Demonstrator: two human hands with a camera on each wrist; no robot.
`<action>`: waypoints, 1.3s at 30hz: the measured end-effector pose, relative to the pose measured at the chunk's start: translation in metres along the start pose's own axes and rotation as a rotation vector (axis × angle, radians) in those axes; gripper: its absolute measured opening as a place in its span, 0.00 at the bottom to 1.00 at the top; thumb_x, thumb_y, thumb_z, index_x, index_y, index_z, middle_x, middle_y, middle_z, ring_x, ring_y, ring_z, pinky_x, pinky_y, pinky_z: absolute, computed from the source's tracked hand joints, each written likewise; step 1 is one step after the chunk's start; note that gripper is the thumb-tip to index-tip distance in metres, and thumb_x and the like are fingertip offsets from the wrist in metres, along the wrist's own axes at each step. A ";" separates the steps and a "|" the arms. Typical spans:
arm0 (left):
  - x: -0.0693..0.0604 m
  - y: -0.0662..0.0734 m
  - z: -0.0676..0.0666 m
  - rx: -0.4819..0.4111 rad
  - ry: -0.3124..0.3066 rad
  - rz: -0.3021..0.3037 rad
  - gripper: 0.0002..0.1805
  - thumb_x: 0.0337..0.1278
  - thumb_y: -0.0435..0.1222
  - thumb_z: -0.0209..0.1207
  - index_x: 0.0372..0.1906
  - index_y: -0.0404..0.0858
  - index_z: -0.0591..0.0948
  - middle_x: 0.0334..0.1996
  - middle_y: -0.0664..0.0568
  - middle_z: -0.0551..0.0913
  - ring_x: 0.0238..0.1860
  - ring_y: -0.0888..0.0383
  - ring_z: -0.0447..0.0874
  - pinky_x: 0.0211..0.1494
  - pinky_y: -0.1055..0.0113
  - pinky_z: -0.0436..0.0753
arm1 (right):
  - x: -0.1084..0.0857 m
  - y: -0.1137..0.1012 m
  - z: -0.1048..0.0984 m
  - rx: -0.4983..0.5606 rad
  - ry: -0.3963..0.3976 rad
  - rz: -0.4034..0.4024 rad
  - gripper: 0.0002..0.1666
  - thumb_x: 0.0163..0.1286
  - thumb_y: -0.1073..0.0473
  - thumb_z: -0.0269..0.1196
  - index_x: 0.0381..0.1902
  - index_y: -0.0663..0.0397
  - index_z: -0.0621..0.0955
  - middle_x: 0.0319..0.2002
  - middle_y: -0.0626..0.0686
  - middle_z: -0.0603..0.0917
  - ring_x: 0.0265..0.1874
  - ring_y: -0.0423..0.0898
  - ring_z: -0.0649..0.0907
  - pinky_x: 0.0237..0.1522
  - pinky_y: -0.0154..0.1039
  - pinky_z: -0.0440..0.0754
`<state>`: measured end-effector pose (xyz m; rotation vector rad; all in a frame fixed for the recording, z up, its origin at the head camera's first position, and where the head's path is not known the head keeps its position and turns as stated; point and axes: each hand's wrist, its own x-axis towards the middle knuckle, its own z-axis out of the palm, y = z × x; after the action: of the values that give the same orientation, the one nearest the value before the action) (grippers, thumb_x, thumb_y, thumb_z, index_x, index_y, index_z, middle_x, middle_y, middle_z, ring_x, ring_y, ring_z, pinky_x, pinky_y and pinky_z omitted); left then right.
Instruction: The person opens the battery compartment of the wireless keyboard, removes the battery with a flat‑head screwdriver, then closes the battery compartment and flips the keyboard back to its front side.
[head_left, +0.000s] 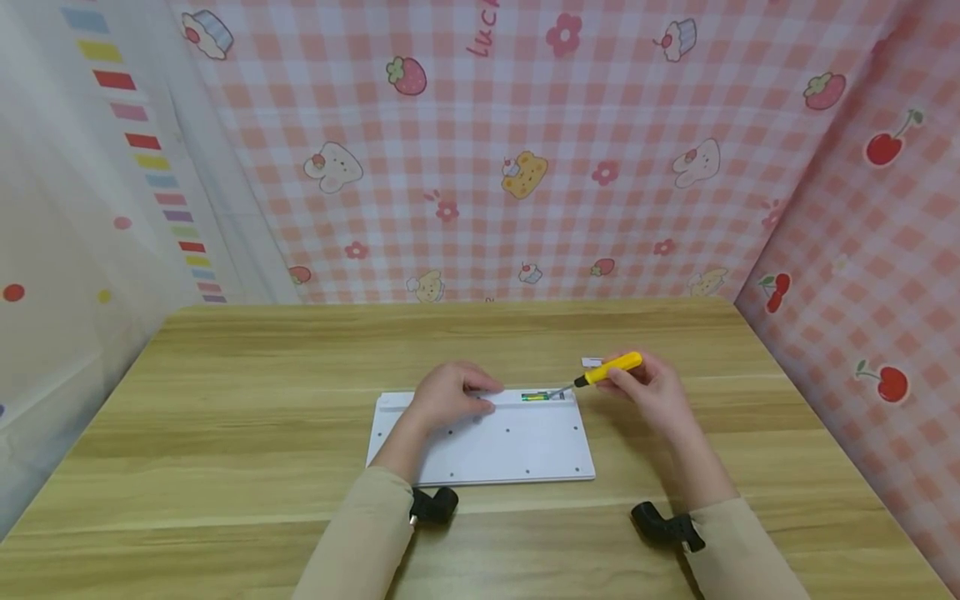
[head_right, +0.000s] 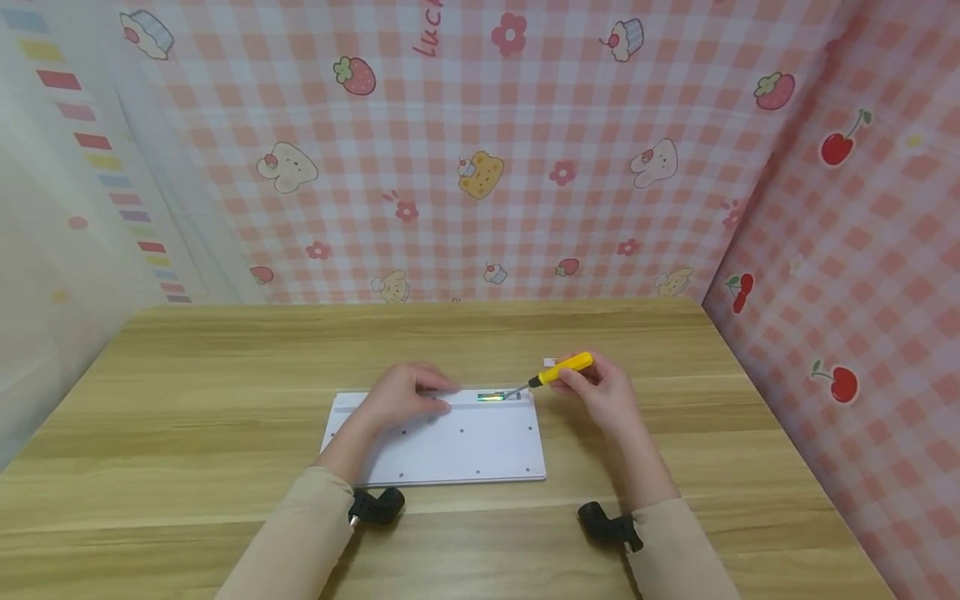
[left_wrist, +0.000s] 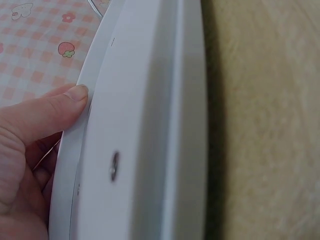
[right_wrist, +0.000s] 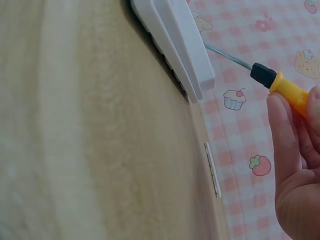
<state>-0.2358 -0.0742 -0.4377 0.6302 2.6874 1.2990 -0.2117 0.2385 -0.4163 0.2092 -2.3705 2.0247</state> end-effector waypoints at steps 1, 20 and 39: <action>0.000 0.000 0.000 0.000 0.001 0.004 0.13 0.48 0.32 0.74 0.42 0.46 0.90 0.41 0.58 0.86 0.45 0.60 0.82 0.53 0.61 0.79 | 0.000 0.000 0.000 0.005 0.002 -0.003 0.18 0.75 0.67 0.56 0.55 0.79 0.72 0.46 0.61 0.80 0.40 0.41 0.86 0.46 0.37 0.83; -0.001 0.002 0.000 -0.002 0.001 -0.008 0.14 0.48 0.32 0.74 0.42 0.46 0.90 0.41 0.58 0.86 0.45 0.59 0.82 0.54 0.61 0.79 | -0.003 0.002 0.000 0.019 0.011 -0.050 0.17 0.74 0.68 0.57 0.53 0.80 0.72 0.42 0.53 0.82 0.40 0.41 0.86 0.45 0.37 0.84; -0.002 0.003 0.000 0.018 0.005 0.002 0.14 0.47 0.32 0.74 0.42 0.45 0.90 0.42 0.57 0.87 0.47 0.58 0.83 0.55 0.60 0.78 | -0.006 0.002 0.002 -0.030 0.028 -0.083 0.16 0.73 0.67 0.58 0.51 0.78 0.74 0.43 0.56 0.82 0.40 0.40 0.86 0.44 0.38 0.84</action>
<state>-0.2334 -0.0732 -0.4352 0.6320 2.7067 1.2798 -0.2059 0.2374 -0.4192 0.2718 -2.3328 1.9422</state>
